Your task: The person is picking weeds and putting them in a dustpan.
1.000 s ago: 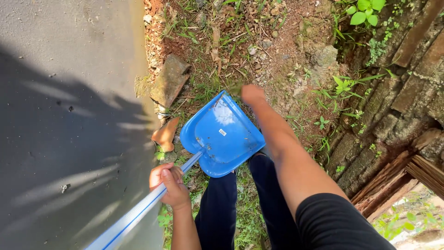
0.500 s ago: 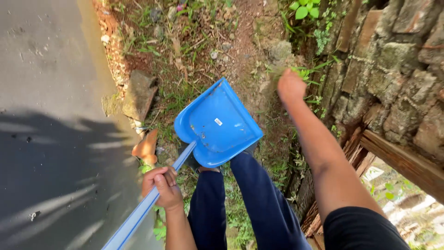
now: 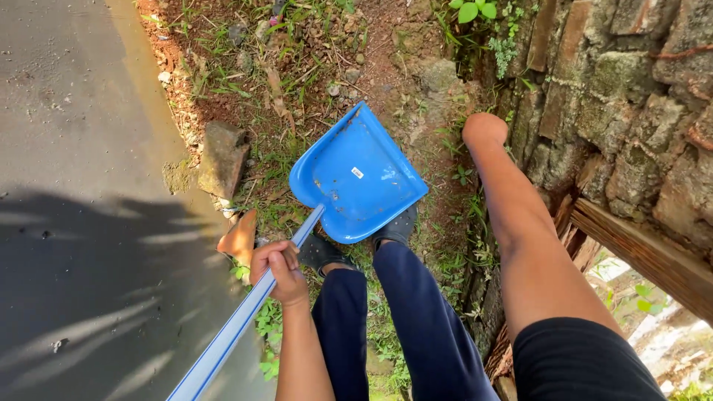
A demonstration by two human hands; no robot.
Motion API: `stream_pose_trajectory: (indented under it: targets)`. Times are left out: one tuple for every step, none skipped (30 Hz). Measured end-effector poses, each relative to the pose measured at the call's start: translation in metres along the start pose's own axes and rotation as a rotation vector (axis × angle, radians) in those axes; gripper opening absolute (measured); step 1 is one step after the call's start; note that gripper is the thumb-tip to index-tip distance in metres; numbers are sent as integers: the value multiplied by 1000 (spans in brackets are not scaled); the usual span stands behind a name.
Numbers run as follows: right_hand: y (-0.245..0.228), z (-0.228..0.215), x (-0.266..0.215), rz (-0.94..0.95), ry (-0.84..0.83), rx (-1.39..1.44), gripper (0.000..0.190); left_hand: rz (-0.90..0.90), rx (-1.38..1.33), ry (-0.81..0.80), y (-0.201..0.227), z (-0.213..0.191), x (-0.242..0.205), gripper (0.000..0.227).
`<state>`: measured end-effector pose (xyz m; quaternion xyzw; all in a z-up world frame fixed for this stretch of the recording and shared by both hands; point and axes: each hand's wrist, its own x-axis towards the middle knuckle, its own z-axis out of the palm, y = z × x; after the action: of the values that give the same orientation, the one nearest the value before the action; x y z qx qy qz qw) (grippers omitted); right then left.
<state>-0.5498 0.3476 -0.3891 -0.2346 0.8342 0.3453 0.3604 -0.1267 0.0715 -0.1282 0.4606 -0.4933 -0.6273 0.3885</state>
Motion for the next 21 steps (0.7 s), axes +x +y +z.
stream_pose_trajectory:
  targets:
    - [-8,1,-24,-2,-6,4,21,-3,6,-3,-1,-1,-2,32]
    - [-16,0,-46,-69,34,100,25,-10,14,-4,-3,-1,-2,32]
    - [-23,-2,-69,-135,73,196,29,-17,21,-6,-5,-1,-3,31]
    - [-45,-9,-99,-135,72,200,29,-17,24,-9,-5,-2,-2,31]
    - [-67,-17,-130,-271,-32,210,28,-11,7,-1,-5,-2,-2,30]
    - [-88,-25,-159,-406,-137,217,29,-4,-13,8,-7,-2,-2,29]
    - [-97,-10,-163,-407,-137,220,29,-3,-11,7,-8,-2,-1,29]
    - [-106,5,-169,-522,15,269,24,-3,-15,9,-8,-2,-1,28]
    - [-115,20,-175,-634,170,318,19,-2,-20,12,-8,-2,0,28]
    - [-114,12,-167,-636,172,317,19,1,-21,14,-6,0,0,28]
    - [-113,4,-160,-505,255,322,16,10,-9,12,-5,1,1,27]
    - [-111,-1,-156,-368,331,328,14,15,2,5,-3,2,1,27]
    - [-99,-6,-141,-365,329,328,14,12,2,2,-1,3,2,27]
    - [-88,-9,-128,-228,368,284,17,20,9,0,1,3,1,27]
    - [-77,-12,-115,-92,404,237,25,27,15,-2,4,4,0,27]
    - [-67,-17,-107,-93,407,238,25,30,14,-2,3,3,-1,27]
    - [-58,-23,-100,-34,247,213,37,21,-12,7,2,1,-2,26]
    - [-47,-27,-96,30,84,187,55,7,-37,13,1,-1,-4,26]
    - [-43,-10,-86,32,82,187,55,5,-37,12,1,-2,-3,26]
    - [-37,8,-76,-18,60,168,37,10,-25,11,2,-3,-4,26]
    - [-31,25,-67,-68,39,150,27,15,-13,11,2,-3,-5,26]
